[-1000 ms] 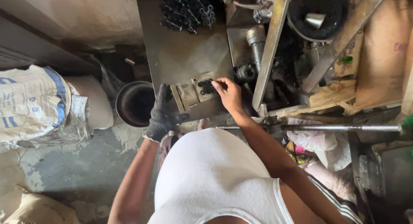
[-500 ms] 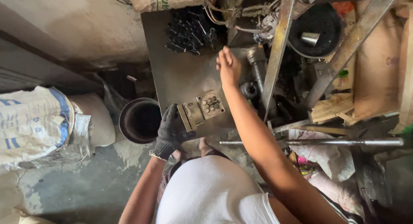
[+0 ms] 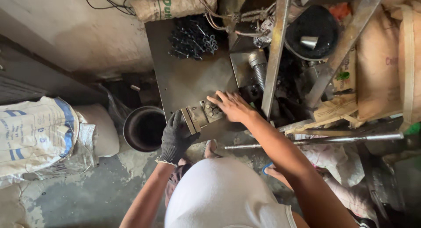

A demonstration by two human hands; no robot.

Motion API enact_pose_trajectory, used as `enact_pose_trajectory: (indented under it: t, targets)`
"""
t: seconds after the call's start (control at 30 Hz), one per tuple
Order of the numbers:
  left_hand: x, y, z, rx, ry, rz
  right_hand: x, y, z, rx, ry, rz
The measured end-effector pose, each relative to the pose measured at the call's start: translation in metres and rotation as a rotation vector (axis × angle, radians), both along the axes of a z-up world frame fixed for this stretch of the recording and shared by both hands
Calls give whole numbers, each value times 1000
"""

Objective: The person operates a manual press machine by turning a crank handle to process small metal parts. They repeatedly pick up parts from a tray, place them into the machine, and then remove them after processing.

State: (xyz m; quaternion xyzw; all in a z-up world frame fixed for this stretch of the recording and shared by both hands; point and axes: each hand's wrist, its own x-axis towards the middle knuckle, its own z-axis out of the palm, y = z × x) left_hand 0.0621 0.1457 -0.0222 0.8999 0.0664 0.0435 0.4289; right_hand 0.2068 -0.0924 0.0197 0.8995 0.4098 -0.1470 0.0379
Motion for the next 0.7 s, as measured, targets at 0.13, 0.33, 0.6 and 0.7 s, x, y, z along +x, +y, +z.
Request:
enact_pose_trajectory:
  t: [0.13,0.33,0.6,0.7]
  targets:
    - [-2,-7,27,-49,155,33,-6,5,25,-69,177,-49]
    - [5,3,43,-187,208,-45,-34,21,48,259,229,-25]
    - [25,8,27,-134,102,-248,-47,16,24,656,296,-156]
    - [21,-5,18,-159,-107,-285,-54,11,12,861,333,-219]
